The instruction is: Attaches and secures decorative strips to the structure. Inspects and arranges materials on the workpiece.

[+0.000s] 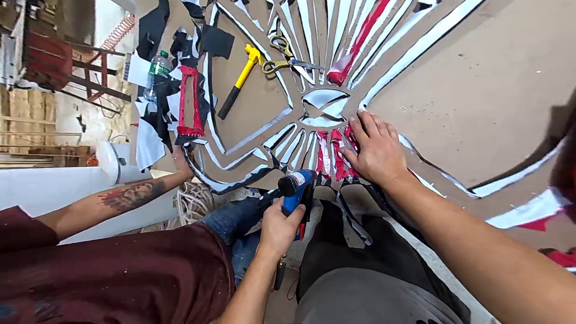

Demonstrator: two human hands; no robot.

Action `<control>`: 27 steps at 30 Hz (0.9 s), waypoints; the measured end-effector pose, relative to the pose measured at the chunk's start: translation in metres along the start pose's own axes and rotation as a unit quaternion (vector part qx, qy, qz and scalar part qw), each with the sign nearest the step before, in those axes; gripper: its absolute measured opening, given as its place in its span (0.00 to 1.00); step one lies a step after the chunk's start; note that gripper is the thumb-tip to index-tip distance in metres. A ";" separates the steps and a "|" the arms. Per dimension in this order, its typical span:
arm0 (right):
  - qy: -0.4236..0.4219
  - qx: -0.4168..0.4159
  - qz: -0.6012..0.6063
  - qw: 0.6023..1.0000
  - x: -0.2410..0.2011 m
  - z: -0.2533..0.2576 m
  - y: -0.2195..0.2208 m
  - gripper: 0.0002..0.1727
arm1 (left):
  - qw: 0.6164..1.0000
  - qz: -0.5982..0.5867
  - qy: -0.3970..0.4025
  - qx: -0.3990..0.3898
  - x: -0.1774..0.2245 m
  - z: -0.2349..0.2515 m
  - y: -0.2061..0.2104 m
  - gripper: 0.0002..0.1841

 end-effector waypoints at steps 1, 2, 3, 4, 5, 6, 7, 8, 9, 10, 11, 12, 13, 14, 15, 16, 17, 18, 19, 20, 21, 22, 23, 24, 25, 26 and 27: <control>0.000 0.001 0.000 1.000 0.000 0.000 0.001 0.46 | 1.000 0.003 -0.005 0.000 0.001 0.001 0.003 0.12; -0.001 -0.001 0.002 1.000 0.000 0.001 0.001 0.46 | 1.000 0.013 -0.010 0.004 0.002 0.003 0.005 0.11; -0.001 -0.004 0.003 1.000 -0.001 0.002 0.001 0.45 | 0.999 0.026 -0.016 0.010 0.002 0.004 0.007 0.11; -0.001 -0.007 0.005 1.000 -0.002 0.002 0.001 0.45 | 0.999 0.037 -0.024 0.017 0.003 0.004 0.009 0.11; -0.001 -0.009 0.006 1.000 -0.002 0.002 0.001 0.45 | 0.998 0.046 -0.031 0.022 0.004 0.004 0.011 0.11; -0.002 -0.008 0.007 1.000 -0.001 0.002 0.001 0.45 | 0.998 0.054 -0.037 0.027 0.005 0.004 0.013 0.11; -0.003 -0.006 0.006 1.000 0.000 0.001 0.001 0.45 | 0.997 0.061 -0.043 0.031 0.006 0.004 0.013 0.11; -0.004 -0.006 0.005 1.000 -0.001 0.001 0.001 0.45 | 0.996 0.066 -0.051 0.031 0.008 0.004 0.013 0.11; -0.005 -0.006 0.004 1.000 -0.001 0.001 0.002 0.45 | 0.996 0.067 -0.056 0.031 0.010 0.005 0.013 0.11; -0.006 -0.008 0.005 1.000 -0.001 0.002 0.002 0.45 | 0.996 0.065 -0.055 0.031 0.011 0.005 0.013 0.11; -0.006 -0.011 0.006 1.000 -0.001 0.002 0.002 0.45 | 0.996 0.062 -0.051 0.032 0.012 0.006 0.014 0.11; -0.006 -0.016 0.008 1.000 -0.001 0.003 0.002 0.45 | 0.996 0.063 -0.045 0.034 0.014 0.007 0.015 0.11; -0.005 -0.018 0.008 1.000 0.000 0.003 0.002 0.45 | 0.996 0.068 -0.041 0.034 0.016 0.008 0.017 0.11; -0.004 -0.019 0.010 1.000 0.000 0.003 0.002 0.45 | 0.996 0.077 -0.040 0.035 0.018 0.008 0.018 0.12; -0.004 -0.022 0.013 1.000 0.000 0.002 0.002 0.45 | 0.995 0.084 -0.039 0.035 0.020 0.008 0.019 0.11; -0.004 -0.019 0.013 1.000 0.000 0.001 0.001 0.45 | 0.994 0.091 -0.039 0.035 0.021 0.009 0.020 0.11; -0.004 -0.017 0.014 1.000 0.000 0.002 0.001 0.45 | 0.994 0.098 -0.039 0.034 0.024 0.010 0.020 0.11; -0.004 -0.018 0.014 1.000 0.000 0.002 0.001 0.45 | 0.993 0.103 -0.038 0.034 0.026 0.011 0.021 0.11; -0.005 -0.017 0.015 1.000 0.000 0.002 0.001 0.45 | 0.993 0.106 -0.037 0.034 0.028 0.013 0.022 0.11; -0.007 -0.017 0.017 1.000 0.000 0.002 0.000 0.45 | 0.993 0.104 -0.037 0.034 0.030 0.014 0.024 0.12; -0.008 -0.020 0.018 1.000 0.000 0.001 0.000 0.45 | 0.993 0.103 -0.037 0.035 0.032 0.017 0.025 0.13; -0.007 -0.022 0.020 1.000 0.000 0.001 0.001 0.44 | 0.993 0.102 -0.038 0.037 0.035 0.019 0.026 0.13; -0.007 -0.022 0.021 1.000 0.000 0.001 0.000 0.44 | 0.993 0.101 -0.040 0.037 0.037 0.020 0.026 0.12; -0.007 -0.022 0.022 0.999 0.000 0.001 0.000 0.44 | 0.993 0.099 -0.041 0.039 0.038 0.021 0.027 0.12; -0.008 -0.019 0.024 1.000 0.000 0.001 0.000 0.44 | 0.994 0.093 -0.039 0.042 0.039 0.022 0.027 0.12; -0.008 -0.016 0.027 0.999 0.000 0.001 0.000 0.44 | 0.995 0.086 -0.038 0.045 0.040 0.023 0.028 0.12; -0.007 -0.016 0.028 0.999 0.000 0.001 0.000 0.44 | 0.995 0.083 -0.039 0.047 0.042 0.023 0.029 0.12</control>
Point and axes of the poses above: each hand's wrist, its own z-axis towards the middle knuckle, its own y-axis out of the palm, x = y × z, the point moved 3 cm from there along z, towards the middle knuckle, and after that the axes turned 15 degrees about -z, right-handed, at the moved point
